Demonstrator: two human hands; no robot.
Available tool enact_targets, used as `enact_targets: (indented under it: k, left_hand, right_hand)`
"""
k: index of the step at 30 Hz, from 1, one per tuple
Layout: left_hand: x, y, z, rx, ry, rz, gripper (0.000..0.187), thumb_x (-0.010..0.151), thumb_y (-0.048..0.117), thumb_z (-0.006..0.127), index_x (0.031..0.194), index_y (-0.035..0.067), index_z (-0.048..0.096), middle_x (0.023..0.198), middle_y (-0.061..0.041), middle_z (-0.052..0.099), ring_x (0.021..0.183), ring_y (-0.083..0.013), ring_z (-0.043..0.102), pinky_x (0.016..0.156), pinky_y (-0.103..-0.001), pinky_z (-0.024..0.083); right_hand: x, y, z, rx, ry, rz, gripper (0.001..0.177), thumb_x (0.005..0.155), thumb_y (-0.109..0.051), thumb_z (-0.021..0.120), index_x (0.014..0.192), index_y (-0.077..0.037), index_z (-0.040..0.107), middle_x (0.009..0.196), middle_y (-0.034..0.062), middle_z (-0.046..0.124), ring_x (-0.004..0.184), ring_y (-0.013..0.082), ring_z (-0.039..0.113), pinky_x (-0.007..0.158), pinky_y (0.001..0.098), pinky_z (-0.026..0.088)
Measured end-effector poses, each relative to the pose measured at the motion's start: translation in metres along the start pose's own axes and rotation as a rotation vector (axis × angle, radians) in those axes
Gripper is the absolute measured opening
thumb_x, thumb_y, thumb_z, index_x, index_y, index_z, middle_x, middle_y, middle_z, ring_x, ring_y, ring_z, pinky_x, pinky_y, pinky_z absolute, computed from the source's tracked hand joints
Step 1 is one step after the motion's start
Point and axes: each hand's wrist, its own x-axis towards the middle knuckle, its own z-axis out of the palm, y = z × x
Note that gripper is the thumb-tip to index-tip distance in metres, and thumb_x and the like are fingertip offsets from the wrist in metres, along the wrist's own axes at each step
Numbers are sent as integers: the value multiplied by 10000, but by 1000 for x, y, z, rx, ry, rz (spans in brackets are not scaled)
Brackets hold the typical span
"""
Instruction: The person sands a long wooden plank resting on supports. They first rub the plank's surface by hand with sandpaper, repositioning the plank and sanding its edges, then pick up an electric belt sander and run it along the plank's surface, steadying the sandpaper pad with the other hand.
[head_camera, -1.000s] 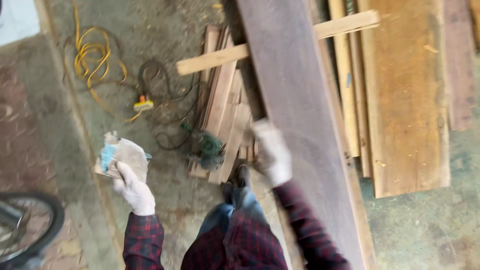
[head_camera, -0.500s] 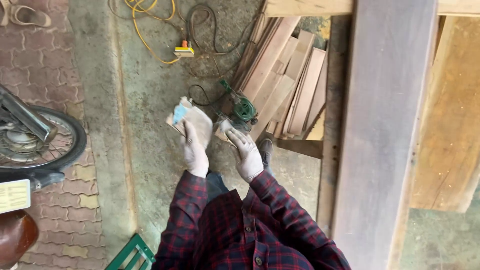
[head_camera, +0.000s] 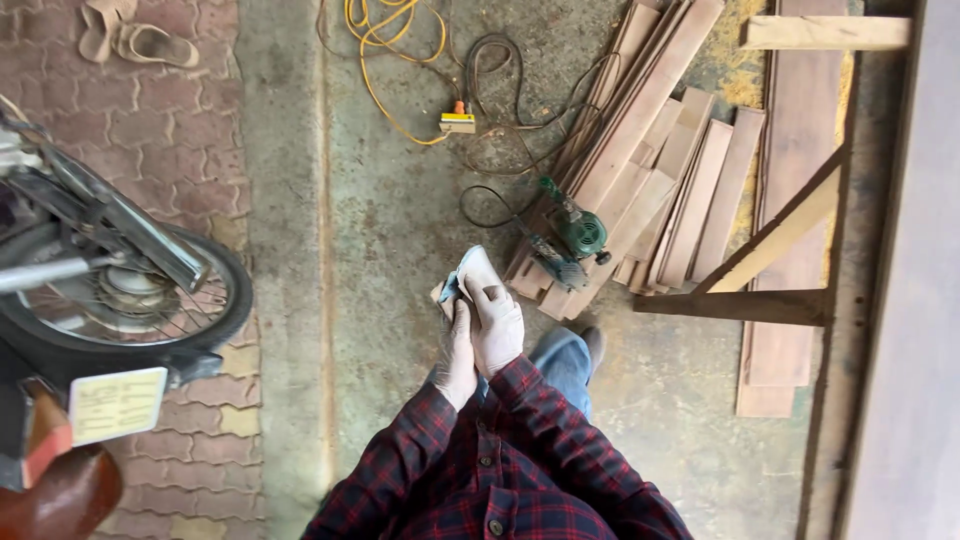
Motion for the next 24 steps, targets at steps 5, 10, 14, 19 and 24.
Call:
enact_targets:
  k: [5,10,14,19,24]
  left_hand:
    - [27,16,-46,-280,-131,-179,725,1032,536,415,1610,119,276,1590,-87,419,1421,-220,435,1144,-340,376]
    - [51,44,-51,-220,-151,-237,749,1013,590,393,1609,151,284,1592,-61,417,1422,-209,438,1147,-331,371]
    - [83,79,-47,-225,-179,-341,774,980,637,394,1600,184,301,1559,-70,448,1374,-211,482,1112,-344,407]
    - [154,109,-29,-162,-248,-398,802,961,649,430,1587,164,304,1536,-83,465,1352,-216,500,1089,-357,443]
    - [260,165,7,-28,-319,-396,778,964,621,486,1530,97,386,1462,-88,535,1296,-209,546,1050,-344,475]
  right_hand:
    - [16,-46,26,13,-88,-46,406,895,-214,710,1285,-106,684,936,167,655,833,364,656,697,451,520]
    - [35,-59,39,91,-102,37,419,931,-186,691,1333,-78,644,1042,205,654,889,382,674,729,439,542]
    - [65,-68,45,282,-126,112,439,945,-122,643,1378,-50,615,1060,210,649,918,382,679,778,419,545]
    - [131,-55,65,349,-96,232,398,948,-128,646,1343,-76,651,1020,185,661,900,345,685,782,389,539]
    - [233,-43,63,383,-39,184,411,918,-122,660,1327,-77,664,1049,171,658,972,334,659,844,395,520]
